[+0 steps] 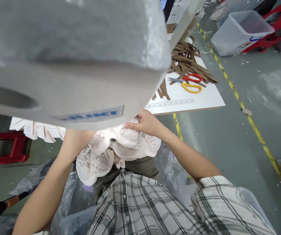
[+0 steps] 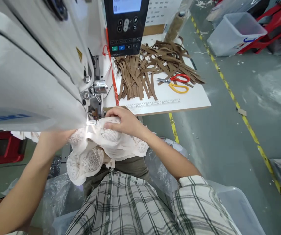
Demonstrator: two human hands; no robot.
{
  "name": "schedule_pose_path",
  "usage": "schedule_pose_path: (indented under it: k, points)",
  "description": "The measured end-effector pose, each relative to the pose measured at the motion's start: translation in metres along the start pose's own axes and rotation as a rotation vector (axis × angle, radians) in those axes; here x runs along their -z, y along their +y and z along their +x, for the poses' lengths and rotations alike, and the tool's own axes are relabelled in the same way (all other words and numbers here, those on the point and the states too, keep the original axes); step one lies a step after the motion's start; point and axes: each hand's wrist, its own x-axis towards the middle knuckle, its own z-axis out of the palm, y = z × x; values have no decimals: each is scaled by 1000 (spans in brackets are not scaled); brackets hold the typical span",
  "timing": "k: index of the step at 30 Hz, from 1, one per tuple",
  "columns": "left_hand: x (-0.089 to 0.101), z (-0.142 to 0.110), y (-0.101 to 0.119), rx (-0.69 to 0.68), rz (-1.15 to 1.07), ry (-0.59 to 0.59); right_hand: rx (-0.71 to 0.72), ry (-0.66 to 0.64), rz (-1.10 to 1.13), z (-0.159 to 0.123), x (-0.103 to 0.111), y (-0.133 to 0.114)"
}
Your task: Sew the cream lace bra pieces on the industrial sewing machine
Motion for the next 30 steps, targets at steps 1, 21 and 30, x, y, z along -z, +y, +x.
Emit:
schedule_pose_path:
  k: [1, 21, 30]
  points:
    - [1, 0, 0, -18, 28, -6, -19, 44, 64, -4, -5, 10]
    - [-10, -6, 6, 4, 137, 35, -599, 93, 1094, -53, -12, 70]
    - [-2, -60, 10, -241, 337, 347, -227, 301, 843, -59, 20, 15]
